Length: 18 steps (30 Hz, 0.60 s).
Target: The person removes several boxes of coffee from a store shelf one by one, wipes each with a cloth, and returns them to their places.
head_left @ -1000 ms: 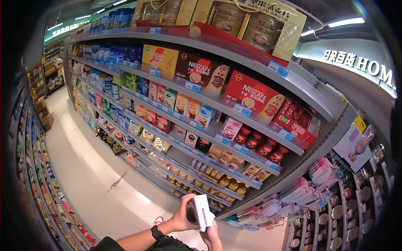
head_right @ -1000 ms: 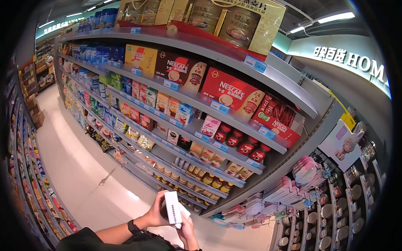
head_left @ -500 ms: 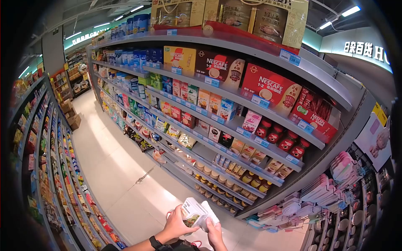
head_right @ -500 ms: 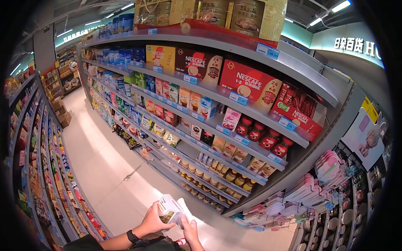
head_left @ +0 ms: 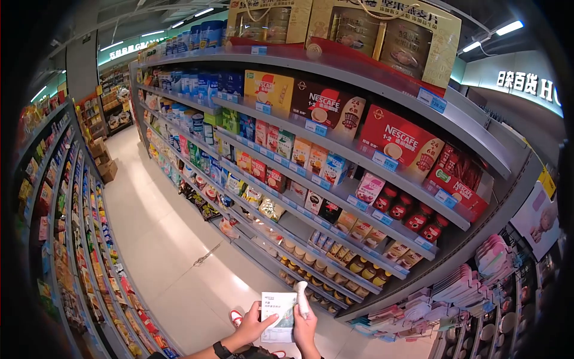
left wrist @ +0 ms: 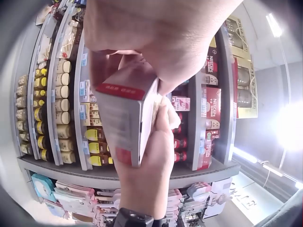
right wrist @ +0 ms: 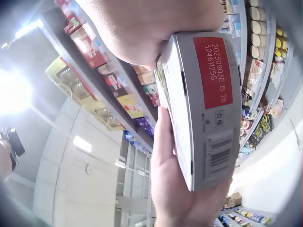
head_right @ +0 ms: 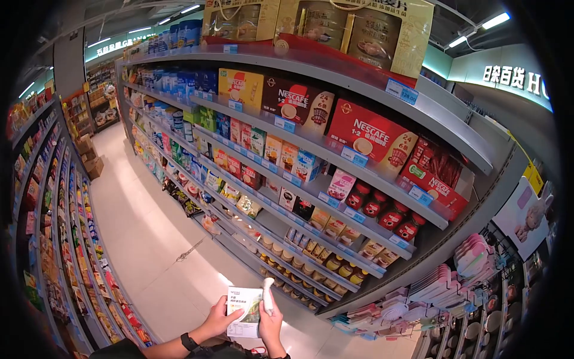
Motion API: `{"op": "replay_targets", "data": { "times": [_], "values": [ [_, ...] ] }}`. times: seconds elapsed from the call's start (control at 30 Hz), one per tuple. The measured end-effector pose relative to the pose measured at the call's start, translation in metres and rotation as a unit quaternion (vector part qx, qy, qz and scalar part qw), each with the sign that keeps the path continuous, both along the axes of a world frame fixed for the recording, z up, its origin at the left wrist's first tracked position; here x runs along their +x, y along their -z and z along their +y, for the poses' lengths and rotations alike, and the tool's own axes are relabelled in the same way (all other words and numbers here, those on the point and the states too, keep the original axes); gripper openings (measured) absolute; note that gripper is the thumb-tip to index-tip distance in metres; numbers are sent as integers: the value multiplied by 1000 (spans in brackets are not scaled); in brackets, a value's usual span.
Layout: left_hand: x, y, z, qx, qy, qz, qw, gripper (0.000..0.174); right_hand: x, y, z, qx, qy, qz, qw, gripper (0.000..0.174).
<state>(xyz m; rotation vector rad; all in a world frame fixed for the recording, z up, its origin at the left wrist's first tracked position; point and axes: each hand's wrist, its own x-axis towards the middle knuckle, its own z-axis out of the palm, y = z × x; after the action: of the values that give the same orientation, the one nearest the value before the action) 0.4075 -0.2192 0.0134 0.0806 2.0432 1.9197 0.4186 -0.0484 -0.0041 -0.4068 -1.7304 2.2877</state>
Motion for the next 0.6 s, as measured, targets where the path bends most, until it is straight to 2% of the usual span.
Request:
{"op": "replay_targets", "data": {
  "times": [0.03, 0.07, 0.1, 0.17, 0.2, 0.27, 0.33, 0.4, 0.43, 0.47, 0.53, 0.57, 0.6],
  "values": [
    [-7, 9, -2, 16, -30, -4, 999, 45, -2, -2, -2, 17, -33, -10, 999, 52],
    [-17, 15, -3, 22, -31, -2, 999, 45, -5, -5, -4, 34, -66, -20, 997, 55],
    [-27, 20, -6, 100, -93, 24, 990, 43, -12, -2, -6, 109, -91, 37, 989, 56],
    [-51, 31, -16, 208, -196, 49, 957, 37, -20, 2, -7, 154, -169, 15, 973, 56],
    [-62, 24, -25, 211, -196, 46, 957, 37, -25, 5, -8, 175, -201, 3, 964, 56],
    [-85, 2, -43, 295, -256, 10, 921, 35, -35, -21, -17, 178, -236, -34, 955, 56],
    [-106, -5, -56, 283, -256, 20, 924, 34, -50, -27, -26, 182, -273, -69, 942, 56],
    [-121, -11, -66, 242, -224, 21, 944, 31, -74, -12, -37, 166, -238, -34, 956, 54],
    [-131, -4, -68, 212, -209, 48, 954, 34, -86, -12, -41, 156, -236, -68, 957, 52],
    [-138, 0, -68, 205, -187, 56, 959, 35, -100, 1, -44, 99, -232, -132, 959, 54],
    [-151, -8, -77, 59, -118, 105, 986, 38, -137, -4, -64, 140, -148, 14, 979, 56],
    [-156, -15, -81, 65, -120, 106, 985, 38, -153, -17, -73, 115, -117, 2, 986, 58],
    [-160, -25, -87, 32, -67, 117, 990, 40, -171, -23, -79, 116, -90, 13, 989, 57]
  ]
}}
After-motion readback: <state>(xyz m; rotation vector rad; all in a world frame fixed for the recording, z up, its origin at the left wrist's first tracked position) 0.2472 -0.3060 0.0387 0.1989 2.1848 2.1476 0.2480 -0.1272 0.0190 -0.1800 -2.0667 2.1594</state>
